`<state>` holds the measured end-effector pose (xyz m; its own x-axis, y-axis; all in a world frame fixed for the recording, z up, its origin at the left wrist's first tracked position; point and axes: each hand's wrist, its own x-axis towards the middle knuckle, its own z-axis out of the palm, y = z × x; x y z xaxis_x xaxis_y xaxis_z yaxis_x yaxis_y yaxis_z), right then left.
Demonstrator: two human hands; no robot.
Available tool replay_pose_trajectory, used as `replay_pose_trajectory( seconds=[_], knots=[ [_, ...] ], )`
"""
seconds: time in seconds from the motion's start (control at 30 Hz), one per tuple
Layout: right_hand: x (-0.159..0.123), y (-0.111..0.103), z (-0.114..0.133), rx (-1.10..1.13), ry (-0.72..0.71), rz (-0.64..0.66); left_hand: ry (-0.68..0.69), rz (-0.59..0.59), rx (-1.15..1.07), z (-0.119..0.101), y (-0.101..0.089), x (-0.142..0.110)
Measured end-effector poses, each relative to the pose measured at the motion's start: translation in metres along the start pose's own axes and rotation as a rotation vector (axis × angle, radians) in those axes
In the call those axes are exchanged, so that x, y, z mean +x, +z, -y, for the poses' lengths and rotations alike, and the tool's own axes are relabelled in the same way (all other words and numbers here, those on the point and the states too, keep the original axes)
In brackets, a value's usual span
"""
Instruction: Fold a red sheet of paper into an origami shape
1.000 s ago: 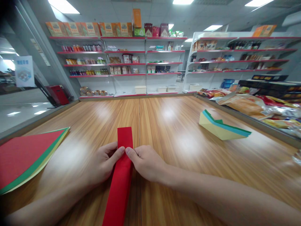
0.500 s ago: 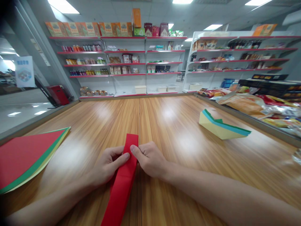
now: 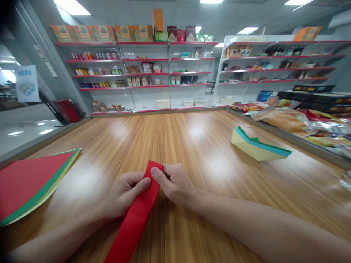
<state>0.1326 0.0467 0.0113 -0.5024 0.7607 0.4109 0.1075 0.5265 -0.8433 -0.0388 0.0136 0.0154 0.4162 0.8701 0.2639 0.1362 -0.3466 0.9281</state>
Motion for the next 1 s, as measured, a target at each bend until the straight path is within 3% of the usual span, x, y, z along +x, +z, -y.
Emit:
replay_pose_trajectory(
  seconds=[0.23,0.43,0.6,1.0],
  knots=[
    [0.001,0.000,-0.006,0.105,0.005,-0.036,0.055,0.013,-0.001,-0.002,0.000,0.000],
    [0.003,0.003,-0.007,0.231,0.033,-0.065,-0.046,-0.017,-0.131,0.005,0.001,0.000],
    [0.002,0.004,-0.009,0.208,0.053,-0.055,-0.056,-0.063,-0.159,0.005,0.002,0.003],
    [0.002,0.000,-0.009,0.082,0.041,-0.007,-0.026,-0.033,-0.096,0.001,0.000,0.002]
  ],
)
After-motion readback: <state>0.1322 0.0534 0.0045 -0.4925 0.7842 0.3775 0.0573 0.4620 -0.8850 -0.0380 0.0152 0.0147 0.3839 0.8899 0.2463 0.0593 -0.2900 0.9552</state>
